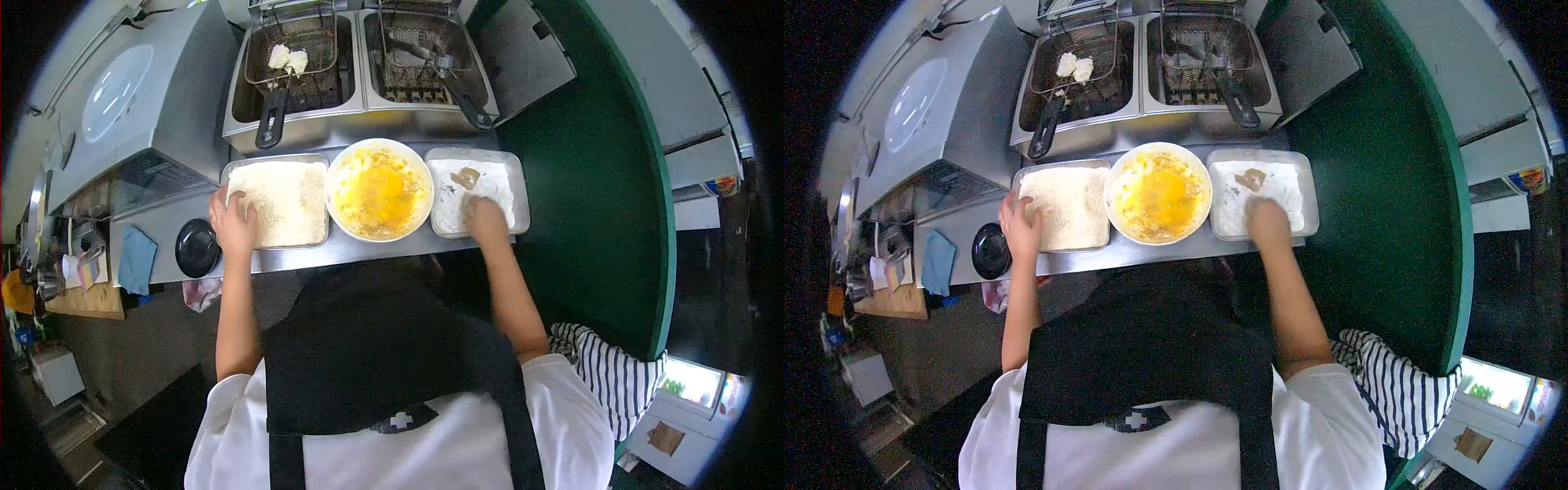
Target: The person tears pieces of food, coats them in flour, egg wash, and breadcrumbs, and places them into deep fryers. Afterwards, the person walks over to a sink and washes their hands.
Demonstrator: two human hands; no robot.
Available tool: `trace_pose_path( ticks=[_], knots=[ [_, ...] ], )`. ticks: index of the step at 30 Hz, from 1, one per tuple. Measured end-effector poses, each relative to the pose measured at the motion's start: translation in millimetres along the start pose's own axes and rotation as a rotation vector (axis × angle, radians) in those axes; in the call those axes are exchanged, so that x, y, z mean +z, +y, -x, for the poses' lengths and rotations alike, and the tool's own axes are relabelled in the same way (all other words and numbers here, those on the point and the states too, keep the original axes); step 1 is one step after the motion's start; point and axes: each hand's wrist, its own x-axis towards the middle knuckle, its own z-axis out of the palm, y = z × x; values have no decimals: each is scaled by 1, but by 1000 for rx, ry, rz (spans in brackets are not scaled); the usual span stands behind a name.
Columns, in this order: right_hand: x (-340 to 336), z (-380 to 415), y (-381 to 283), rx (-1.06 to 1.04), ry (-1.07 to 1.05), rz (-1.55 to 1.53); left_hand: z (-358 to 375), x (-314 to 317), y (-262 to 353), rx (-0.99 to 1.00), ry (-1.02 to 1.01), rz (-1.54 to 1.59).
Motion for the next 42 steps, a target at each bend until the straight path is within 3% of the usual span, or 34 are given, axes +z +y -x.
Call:
trace_pose_path(
  ticks=[3, 9, 12, 15, 19, 22, 26, 29, 33, 35, 37, 40, 42],
  knots=[
    [29, -1, -17, -39, -79, -66, 14, 4, 3, 34, 90, 39],
    [23, 5, -20, -8, -95, -548, 30, 9, 1, 61, 145, 120],
    [42, -9, 19, 193, -211, -1160, 31, 9, 3, 56, 157, 130],
    [41, -13, 45, 335, -137, -1313, 31, 10, 3, 51, 169, 124],
    [34, -17, 62, 171, -15, -269, 31, 10, 4, 63, 178, 117],
    [26, -9, 40, -2, 21, -360, 30, 9, 6, 57, 172, 105],
    [10, 0, -9, -18, 55, -229, 30, 9, 8, 58, 172, 95],
    [34, -11, 2, -136, 134, -367, 31, 11, 6, 61, 171, 104],
    [25, -14, 12, -157, -53, -612, 31, 10, 7, 50, 167, 99],
    [26, -29, 39, 27, 60, -646, 31, 12, 6, 48, 164, 98],
    [-1, -42, 46, 239, 99, -398, 31, 12, 5, 55, 166, 89],
    [26, -71, 80, 49, 320, -89, 31, 11, 6, 44, 149, 80],
    [40, -76, 82, 101, 210, -32, 32, 11, 6, 57, 157, 96]
  ],
)
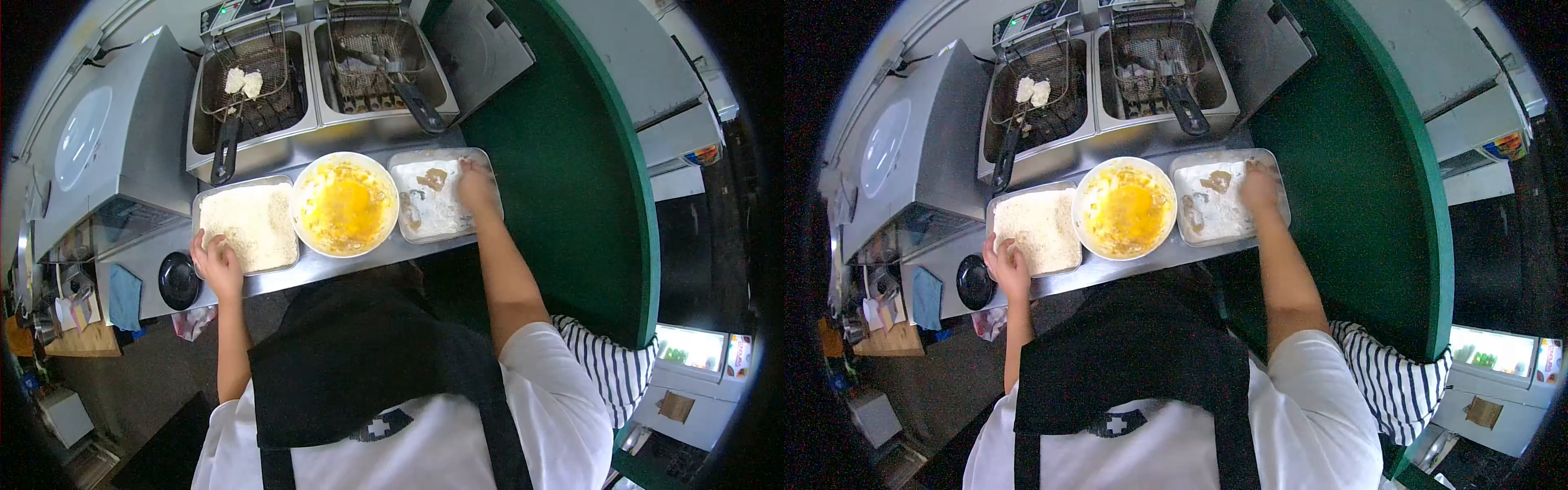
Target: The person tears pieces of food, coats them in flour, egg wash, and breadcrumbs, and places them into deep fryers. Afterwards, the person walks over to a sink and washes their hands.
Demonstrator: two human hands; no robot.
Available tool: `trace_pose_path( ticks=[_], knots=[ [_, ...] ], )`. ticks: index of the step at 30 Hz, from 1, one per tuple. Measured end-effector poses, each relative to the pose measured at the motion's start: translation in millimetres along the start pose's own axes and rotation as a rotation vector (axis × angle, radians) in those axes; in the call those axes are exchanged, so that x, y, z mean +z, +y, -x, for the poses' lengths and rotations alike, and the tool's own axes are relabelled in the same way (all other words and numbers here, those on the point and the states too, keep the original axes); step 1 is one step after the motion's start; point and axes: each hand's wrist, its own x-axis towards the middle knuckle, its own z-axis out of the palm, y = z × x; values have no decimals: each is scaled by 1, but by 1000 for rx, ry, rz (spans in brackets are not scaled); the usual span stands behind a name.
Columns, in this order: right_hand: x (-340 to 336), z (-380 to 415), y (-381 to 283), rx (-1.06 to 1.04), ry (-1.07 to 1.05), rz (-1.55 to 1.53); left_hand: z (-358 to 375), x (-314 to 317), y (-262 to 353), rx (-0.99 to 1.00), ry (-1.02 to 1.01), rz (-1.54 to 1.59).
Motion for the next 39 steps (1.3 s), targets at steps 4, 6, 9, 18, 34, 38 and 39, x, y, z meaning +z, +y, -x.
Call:
trace_pose_path(
  ticks=[4, 6, 9, 18, 34, 38, 39],
  knots=[
    [19, 11, 1, -116, -23, -3, -1, -1, 1, -30, -19, 17],
    [13, 33, -6, -108, -127, -50, -1, 0, 0, -33, -21, 9],
    [-32, 67, -48, -11, -284, -77, -1, 0, 2, -28, -16, -3],
    [-43, 69, -95, 147, -292, -536, -1, -1, 3, -27, -4, 41],
    [-22, 45, -88, 123, -306, -415, 0, -1, 3, -55, 6, 38],
    [-30, 37, -87, -139, -91, -283, -1, -1, 4, -64, -1, 22],
    [-22, 33, -83, -277, -37, -280, -1, -1, 4, -62, -2, 20]
  ],
)
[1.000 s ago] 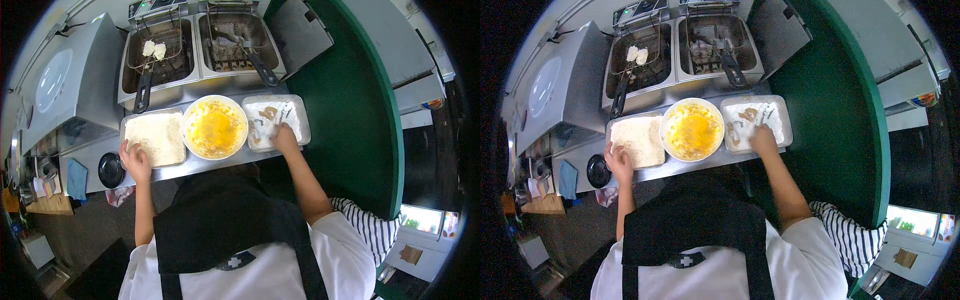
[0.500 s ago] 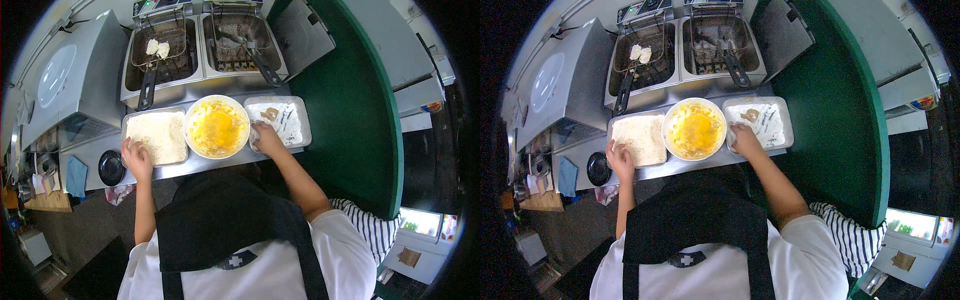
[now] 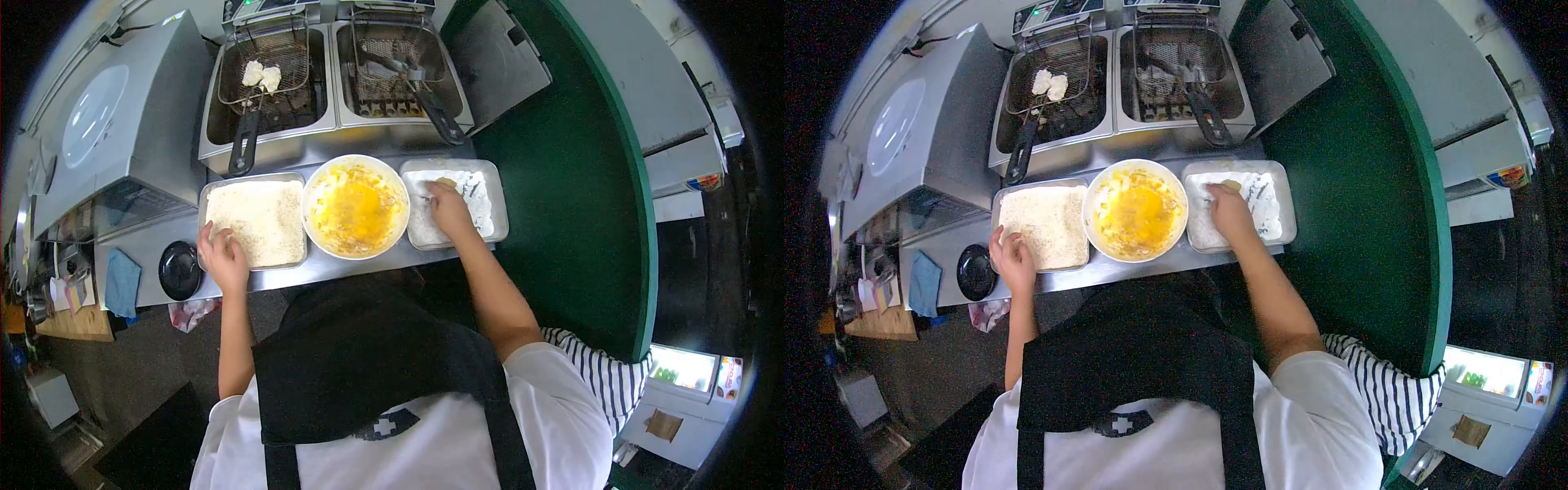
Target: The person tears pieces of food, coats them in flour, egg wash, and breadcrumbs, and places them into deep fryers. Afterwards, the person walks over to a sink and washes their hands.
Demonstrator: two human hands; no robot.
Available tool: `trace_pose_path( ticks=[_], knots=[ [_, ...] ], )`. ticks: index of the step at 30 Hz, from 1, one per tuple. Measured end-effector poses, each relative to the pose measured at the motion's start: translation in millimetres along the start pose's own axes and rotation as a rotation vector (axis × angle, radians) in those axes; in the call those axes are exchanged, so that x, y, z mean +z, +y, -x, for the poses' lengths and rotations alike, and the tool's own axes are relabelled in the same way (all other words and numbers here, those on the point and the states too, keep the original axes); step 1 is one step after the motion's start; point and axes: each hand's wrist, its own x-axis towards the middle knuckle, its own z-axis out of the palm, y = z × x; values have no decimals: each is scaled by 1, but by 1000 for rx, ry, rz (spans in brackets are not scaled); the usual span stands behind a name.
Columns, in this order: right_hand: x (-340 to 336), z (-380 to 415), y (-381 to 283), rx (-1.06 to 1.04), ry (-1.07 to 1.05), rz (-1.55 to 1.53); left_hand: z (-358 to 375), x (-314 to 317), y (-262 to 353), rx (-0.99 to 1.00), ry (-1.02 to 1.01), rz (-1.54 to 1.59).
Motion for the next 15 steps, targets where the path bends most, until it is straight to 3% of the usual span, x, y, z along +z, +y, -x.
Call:
trace_pose_path(
  ticks=[1, 4, 8, 15],
  knots=[
    [6, -2, 6, -144, 33, 11, 0, 0, 0, 3, 0, -4],
    [11, -4, 31, -118, 41, 248, 1, 1, -2, -43, -18, 33],
    [-16, -4, 37, 245, -85, 416, 1, 1, -3, -10, -4, 20],
    [31, -27, 31, 189, 178, 217, 1, 2, -4, -13, -6, 22]
  ],
)
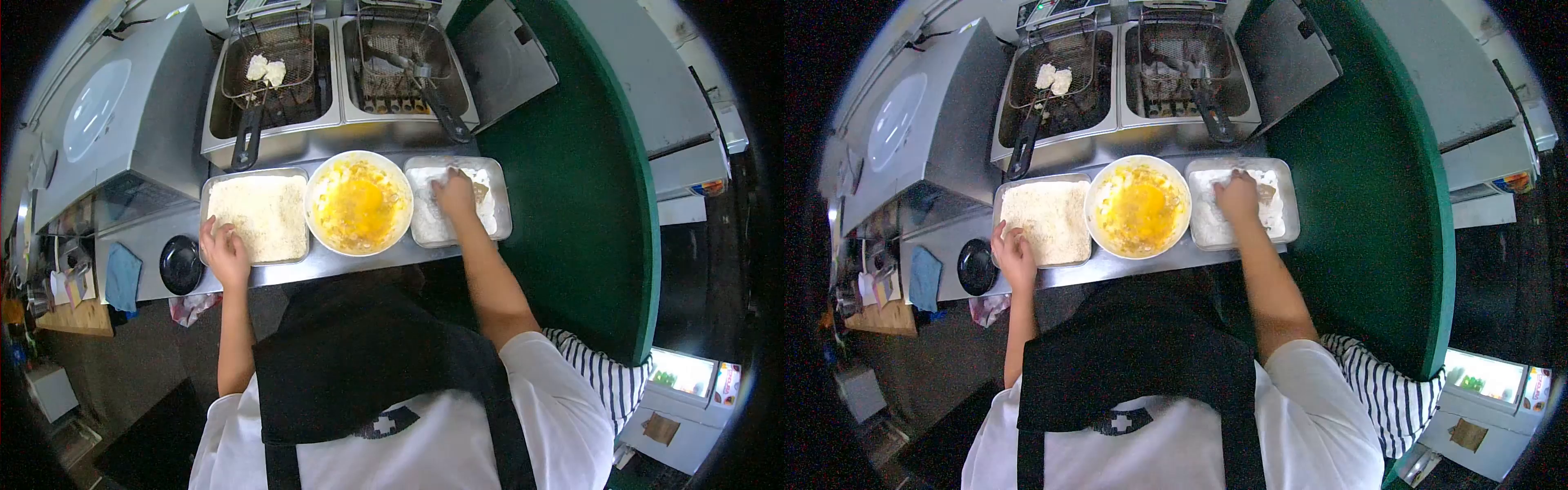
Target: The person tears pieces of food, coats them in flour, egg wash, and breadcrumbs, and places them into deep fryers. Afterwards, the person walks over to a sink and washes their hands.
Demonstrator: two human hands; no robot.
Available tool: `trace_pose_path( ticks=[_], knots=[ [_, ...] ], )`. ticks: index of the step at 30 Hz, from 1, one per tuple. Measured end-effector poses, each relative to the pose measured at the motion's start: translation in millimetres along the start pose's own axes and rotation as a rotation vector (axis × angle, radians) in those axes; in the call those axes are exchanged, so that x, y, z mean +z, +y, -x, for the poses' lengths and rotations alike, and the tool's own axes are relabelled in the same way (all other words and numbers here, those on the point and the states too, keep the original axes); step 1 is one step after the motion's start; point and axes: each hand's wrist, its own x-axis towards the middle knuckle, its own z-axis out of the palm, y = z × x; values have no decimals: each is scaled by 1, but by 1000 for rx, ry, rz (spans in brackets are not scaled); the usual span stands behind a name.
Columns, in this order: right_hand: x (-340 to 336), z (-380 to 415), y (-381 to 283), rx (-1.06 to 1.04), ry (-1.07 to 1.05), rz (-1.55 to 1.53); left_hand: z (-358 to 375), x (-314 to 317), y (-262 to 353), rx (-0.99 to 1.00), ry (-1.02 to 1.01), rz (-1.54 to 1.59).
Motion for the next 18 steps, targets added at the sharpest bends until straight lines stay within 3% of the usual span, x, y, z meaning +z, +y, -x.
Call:
trace_pose_path(
  ticks=[4, 7, 10, 13, 16, 18],
  knots=[
    [-8, 3, -36, -37, -300, -17, 0, 1, -2, -13, -11, -3],
    [5, 9, -37, -194, -97, -96, 0, 0, -3, -1, -21, -15],
    [6, 6, -34, -289, -145, -147, 0, -1, -2, 33, -11, -50],
    [-14, 0, -41, -279, -466, -80, -1, -1, 0, 4, -25, -2],
    [-21, -5, -23, -357, -456, -155, -1, -2, 1, 19, -31, 0],
    [-33, -4, -16, -172, -454, -354, -1, -3, 2, 16, -41, -3]
  ],
)
